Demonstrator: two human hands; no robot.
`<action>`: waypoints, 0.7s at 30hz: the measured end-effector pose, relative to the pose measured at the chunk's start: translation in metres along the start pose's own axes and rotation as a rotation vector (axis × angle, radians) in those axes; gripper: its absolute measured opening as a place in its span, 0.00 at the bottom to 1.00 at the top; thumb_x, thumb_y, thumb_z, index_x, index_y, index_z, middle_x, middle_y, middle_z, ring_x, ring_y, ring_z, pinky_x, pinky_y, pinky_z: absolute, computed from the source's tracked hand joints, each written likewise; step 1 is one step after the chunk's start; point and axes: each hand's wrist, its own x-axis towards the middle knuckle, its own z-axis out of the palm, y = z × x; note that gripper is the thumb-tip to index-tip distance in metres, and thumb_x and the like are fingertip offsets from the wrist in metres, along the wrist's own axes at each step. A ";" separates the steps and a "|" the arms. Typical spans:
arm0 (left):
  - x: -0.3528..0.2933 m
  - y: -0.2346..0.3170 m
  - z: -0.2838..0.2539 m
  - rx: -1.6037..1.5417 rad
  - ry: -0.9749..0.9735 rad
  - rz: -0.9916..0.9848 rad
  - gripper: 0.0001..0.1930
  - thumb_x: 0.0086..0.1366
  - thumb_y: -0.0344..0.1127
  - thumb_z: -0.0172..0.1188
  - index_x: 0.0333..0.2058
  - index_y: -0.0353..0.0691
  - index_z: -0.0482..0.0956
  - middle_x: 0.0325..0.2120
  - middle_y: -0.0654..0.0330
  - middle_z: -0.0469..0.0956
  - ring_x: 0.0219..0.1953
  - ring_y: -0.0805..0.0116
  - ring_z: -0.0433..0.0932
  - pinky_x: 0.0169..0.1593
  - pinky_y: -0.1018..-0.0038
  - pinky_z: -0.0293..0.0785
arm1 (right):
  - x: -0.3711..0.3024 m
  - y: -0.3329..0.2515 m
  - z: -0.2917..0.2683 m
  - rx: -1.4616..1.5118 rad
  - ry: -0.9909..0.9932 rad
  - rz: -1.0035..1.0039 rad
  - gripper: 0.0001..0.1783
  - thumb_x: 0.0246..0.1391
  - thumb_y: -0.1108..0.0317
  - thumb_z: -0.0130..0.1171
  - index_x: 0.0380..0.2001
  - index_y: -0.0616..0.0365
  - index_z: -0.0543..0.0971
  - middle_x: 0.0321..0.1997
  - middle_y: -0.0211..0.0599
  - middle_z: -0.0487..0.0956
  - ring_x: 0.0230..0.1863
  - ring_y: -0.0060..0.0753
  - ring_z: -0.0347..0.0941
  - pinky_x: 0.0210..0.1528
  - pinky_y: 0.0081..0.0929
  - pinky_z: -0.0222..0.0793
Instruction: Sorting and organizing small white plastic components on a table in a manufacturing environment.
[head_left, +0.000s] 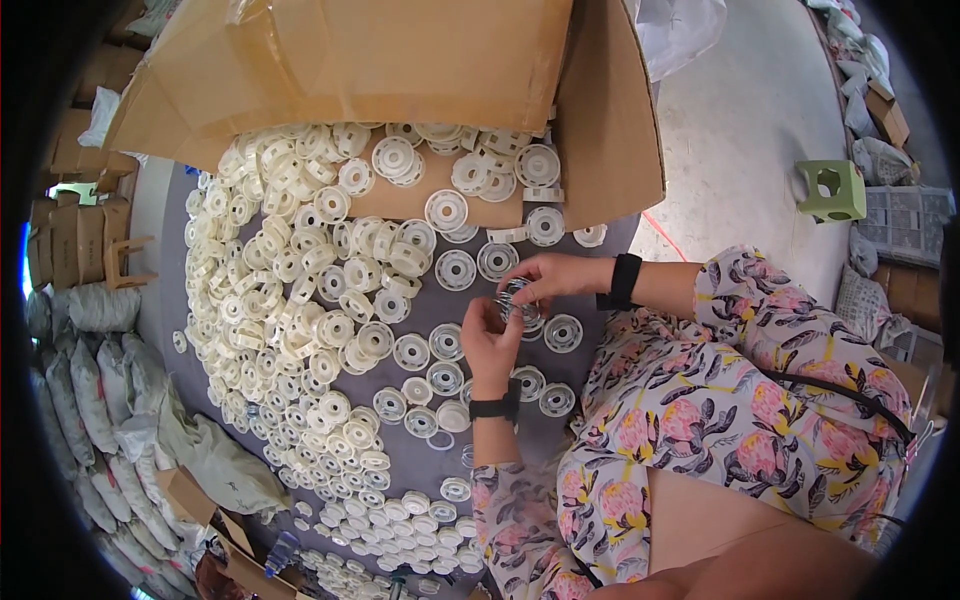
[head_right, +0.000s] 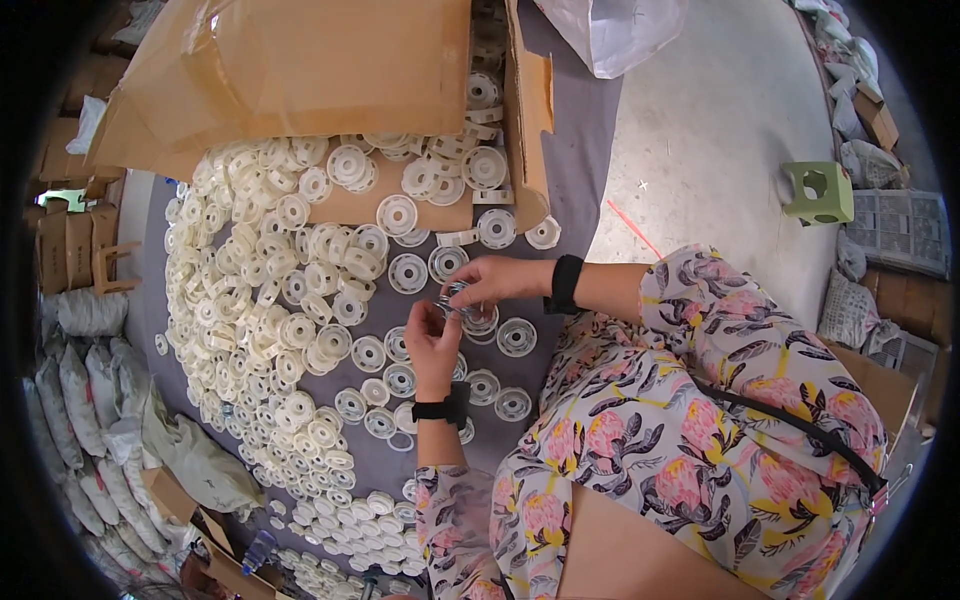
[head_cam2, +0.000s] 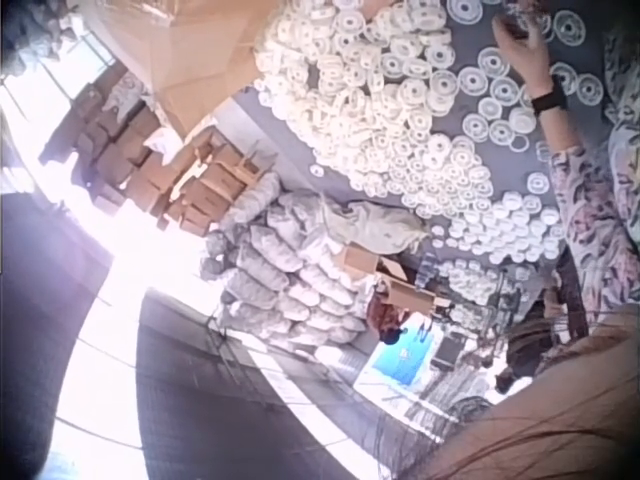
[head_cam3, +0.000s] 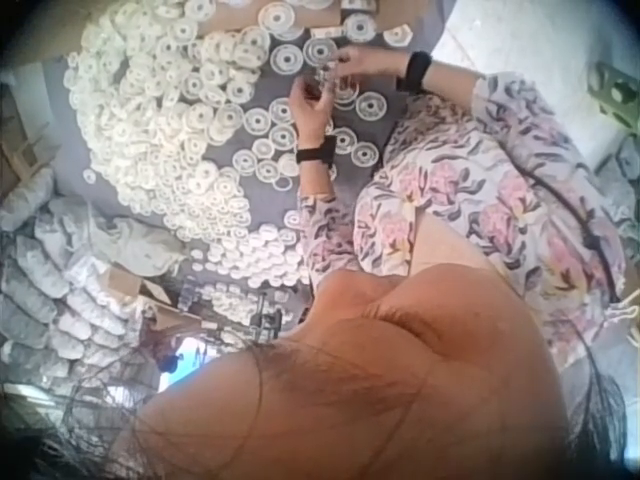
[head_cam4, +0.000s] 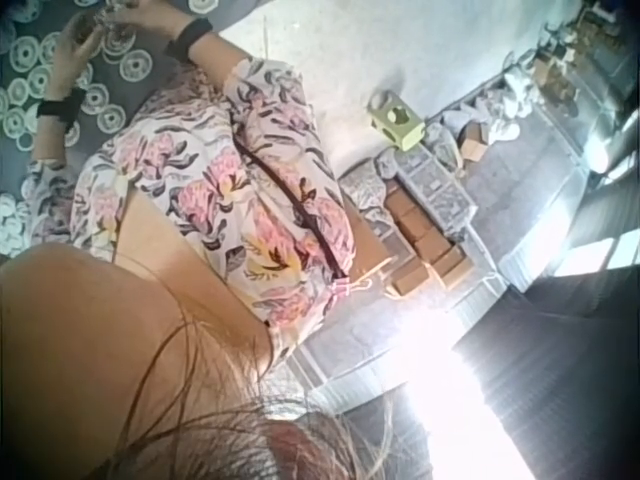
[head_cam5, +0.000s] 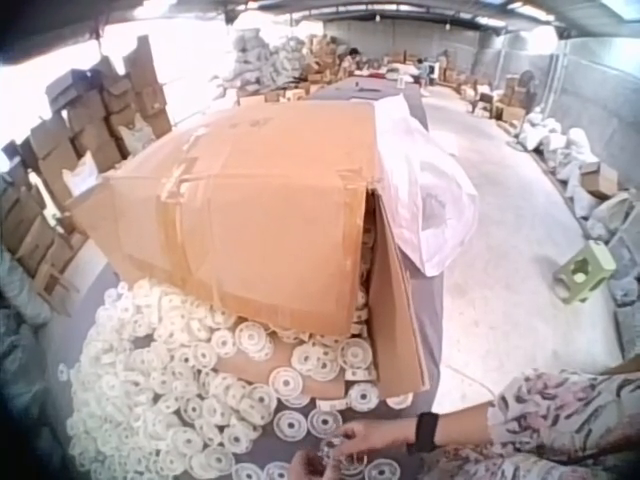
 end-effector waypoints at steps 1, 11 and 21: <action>0.000 -0.003 0.002 -0.130 0.022 -0.097 0.09 0.56 0.28 0.61 0.30 0.37 0.69 0.18 0.67 0.68 0.20 0.79 0.69 0.22 0.82 0.64 | 0.002 0.002 0.000 -0.073 -0.008 -0.060 0.24 0.53 0.61 0.61 0.52 0.56 0.71 0.39 0.28 0.76 0.34 0.18 0.71 0.38 0.19 0.70; 0.015 -0.026 -0.023 -1.184 0.039 -0.697 0.21 0.63 0.56 0.40 0.24 0.46 0.69 0.13 0.67 0.64 0.10 0.74 0.55 0.13 0.77 0.52 | -0.003 0.005 -0.025 -1.218 0.326 -0.743 0.31 0.46 0.62 0.64 0.54 0.55 0.66 0.52 0.43 0.69 0.53 0.42 0.68 0.54 0.33 0.64; 0.037 -0.009 -0.015 -0.326 0.099 -0.407 0.15 0.55 0.36 0.64 0.25 0.35 0.67 0.15 0.66 0.65 0.18 0.79 0.64 0.22 0.79 0.63 | 0.011 0.007 -0.006 0.168 0.216 -0.160 0.23 0.52 0.60 0.58 0.51 0.50 0.69 0.48 0.27 0.70 0.41 0.21 0.70 0.34 0.28 0.75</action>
